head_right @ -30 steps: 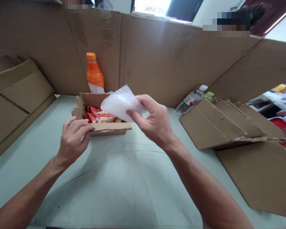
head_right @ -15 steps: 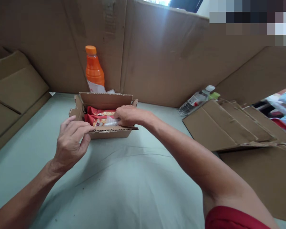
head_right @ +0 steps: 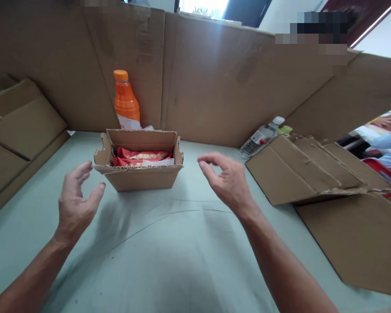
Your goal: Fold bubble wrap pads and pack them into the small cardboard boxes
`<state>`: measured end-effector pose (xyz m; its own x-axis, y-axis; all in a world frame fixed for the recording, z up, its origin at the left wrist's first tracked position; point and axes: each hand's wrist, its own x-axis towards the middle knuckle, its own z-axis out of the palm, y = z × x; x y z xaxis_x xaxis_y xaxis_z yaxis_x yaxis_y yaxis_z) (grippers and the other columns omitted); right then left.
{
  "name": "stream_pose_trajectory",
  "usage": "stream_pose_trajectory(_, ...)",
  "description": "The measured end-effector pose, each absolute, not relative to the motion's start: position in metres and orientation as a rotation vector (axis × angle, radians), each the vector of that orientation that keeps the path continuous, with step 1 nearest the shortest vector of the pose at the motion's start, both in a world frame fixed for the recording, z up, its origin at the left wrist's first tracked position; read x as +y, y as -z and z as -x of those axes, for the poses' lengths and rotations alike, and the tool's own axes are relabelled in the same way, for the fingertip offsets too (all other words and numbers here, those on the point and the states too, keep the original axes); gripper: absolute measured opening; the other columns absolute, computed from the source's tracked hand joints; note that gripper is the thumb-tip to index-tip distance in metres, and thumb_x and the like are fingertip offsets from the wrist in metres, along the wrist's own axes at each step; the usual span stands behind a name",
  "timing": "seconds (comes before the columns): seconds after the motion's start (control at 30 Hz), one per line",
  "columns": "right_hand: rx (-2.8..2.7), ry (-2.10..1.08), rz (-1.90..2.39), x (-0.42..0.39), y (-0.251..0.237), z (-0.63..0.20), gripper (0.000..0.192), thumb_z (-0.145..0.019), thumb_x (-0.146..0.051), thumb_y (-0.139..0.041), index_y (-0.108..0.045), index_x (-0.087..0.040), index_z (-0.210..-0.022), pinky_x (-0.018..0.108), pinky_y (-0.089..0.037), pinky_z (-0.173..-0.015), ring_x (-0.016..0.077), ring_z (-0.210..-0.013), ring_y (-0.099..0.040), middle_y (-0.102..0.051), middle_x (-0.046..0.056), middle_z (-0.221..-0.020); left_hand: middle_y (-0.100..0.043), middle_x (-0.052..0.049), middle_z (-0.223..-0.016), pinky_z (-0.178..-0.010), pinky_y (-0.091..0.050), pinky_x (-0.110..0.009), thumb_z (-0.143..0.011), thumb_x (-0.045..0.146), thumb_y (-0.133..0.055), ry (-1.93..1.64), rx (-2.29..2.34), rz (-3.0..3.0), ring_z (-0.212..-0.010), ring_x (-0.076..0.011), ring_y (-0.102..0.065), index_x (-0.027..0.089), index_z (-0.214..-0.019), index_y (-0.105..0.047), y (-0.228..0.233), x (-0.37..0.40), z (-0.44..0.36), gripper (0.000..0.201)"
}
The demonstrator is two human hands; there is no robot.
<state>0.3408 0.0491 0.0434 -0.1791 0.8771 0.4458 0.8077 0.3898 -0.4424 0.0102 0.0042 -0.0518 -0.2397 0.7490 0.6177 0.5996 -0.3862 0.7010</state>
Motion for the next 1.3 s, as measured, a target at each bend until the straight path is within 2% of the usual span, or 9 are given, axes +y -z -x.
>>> stream_pose_trajectory(0.17,-1.927,-0.712,1.467,0.054,0.030,-0.318,0.058,-0.083,-0.040,-0.065,-0.054,-0.021,-0.137,0.037,-0.056,-0.079,0.0271,-0.110,-0.066,-0.065,0.015,-0.133,-0.053,-0.012,-0.148,-0.106,-0.051,-0.045,-0.082,0.032,-0.071,-1.532,1.488,-1.371,-0.136,-0.0276,-0.052,0.026,-0.143,-0.048,0.086,0.017,-0.008,0.066)
stream_pose_trajectory(0.27,-1.875,-0.818,1.425,0.072,0.040,-0.290,0.054,-0.086,-0.034,-0.058,-0.052,-0.017,-0.137,0.035,-0.055,-0.079,0.0252,-0.108,-0.065,-0.068,0.014,-0.126,-0.060,-0.014,-0.139,-0.103,-0.053,-0.042,-0.081,0.031,-0.071,-1.553,1.454,-1.297,-0.128,-0.0254,-0.058,0.020,-0.136,-0.053,0.081,0.033,-0.018,0.058)
stream_pose_trajectory(0.5,-1.625,-0.443,1.596,-0.012,0.039,-0.350,0.024,-0.089,-0.039,-0.059,-0.061,-0.019,-0.101,0.033,-0.053,-0.064,0.0200,-0.070,-0.064,-0.071,0.007,-0.094,-0.064,-0.011,-0.132,-0.102,-0.055,-0.042,-0.083,0.029,-0.067,-1.437,1.308,-1.392,-0.121,-0.0236,-0.063,0.022,-0.131,-0.056,0.061,-0.007,-0.088,0.050)
stream_pose_trajectory(0.63,-1.623,-0.214,1.626,-0.115,0.074,-0.386,0.026,-0.088,-0.044,-0.065,-0.064,-0.022,-0.101,0.040,-0.058,-0.070,0.0265,-0.079,-0.068,-0.071,0.008,-0.090,-0.067,-0.011,-0.124,-0.097,-0.057,-0.039,-0.087,0.041,-0.066,-1.251,1.391,-1.378,-0.110,-0.0234,-0.069,0.021,-0.127,-0.057,0.087,-0.071,-0.089,0.046)
stream_pose_trajectory(0.7,-1.645,-0.232,1.586,-0.146,0.086,-0.394,0.051,-0.084,-0.049,-0.071,-0.060,-0.022,-0.126,0.048,-0.058,-0.090,0.0334,-0.106,-0.068,-0.070,0.013,-0.116,-0.068,-0.011,-0.118,-0.096,-0.057,-0.039,-0.084,0.048,-0.068,-1.238,1.516,-1.432,-0.109,-0.0247,-0.068,0.020,-0.124,-0.060,0.096,-0.089,-0.075,0.049)
stream_pose_trajectory(0.8,-1.641,-0.497,1.529,-0.150,0.091,-0.404,0.108,-0.072,-0.063,-0.080,-0.030,-0.023,-0.159,0.055,-0.044,-0.114,0.0393,-0.142,-0.046,-0.043,0.017,-0.157,-0.068,-0.009,-0.113,-0.089,-0.057,-0.037,-0.080,0.051,-0.072,-1.152,1.616,-1.556,-0.098,-0.0223,-0.067,0.021,-0.125,-0.062,0.098,-0.095,-0.058,0.054)
stream_pose_trajectory(0.97,-1.659,-0.950,1.267,-0.100,0.088,-0.414,0.149,-0.053,-0.077,-0.084,-0.002,-0.024,-0.165,0.053,-0.020,-0.127,0.0382,-0.156,-0.017,-0.013,0.017,-0.170,-0.069,-0.002,-0.088,-0.062,-0.056,-0.027,-0.071,0.058,-0.077,-1.032,1.533,-1.374,-0.077,-0.0198,-0.069,0.023,-0.117,-0.061,0.103,-0.082,-0.063,0.060)
stream_pose_trajectory(1.13,-1.588,-0.846,1.179,-0.088,0.098,-0.421,0.147,-0.052,-0.067,-0.090,-0.005,-0.024,-0.164,0.048,-0.017,-0.127,0.0363,-0.155,-0.019,-0.015,0.016,-0.170,-0.073,-0.004,-0.098,-0.072,-0.060,-0.029,-0.070,0.058,-0.079,-0.988,1.433,-1.293,-0.087,-0.0223,-0.072,0.023,-0.121,-0.060,0.110,-0.068,-0.094,0.064)
stream_pose_trajectory(1.3,-1.220,-0.518,1.455,-0.154,0.111,-0.473,0.128,-0.060,-0.062,-0.087,-0.018,-0.025,-0.162,0.051,-0.034,-0.120,0.0366,-0.145,-0.040,-0.035,0.016,-0.161,-0.053,-0.015,-0.149,-0.088,-0.061,-0.037,-0.077,0.051,-0.076,-0.963,1.158,-1.399,-0.117,-0.0288,-0.068,0.028,-0.147,-0.044,0.107,-0.072,-0.159,0.081)
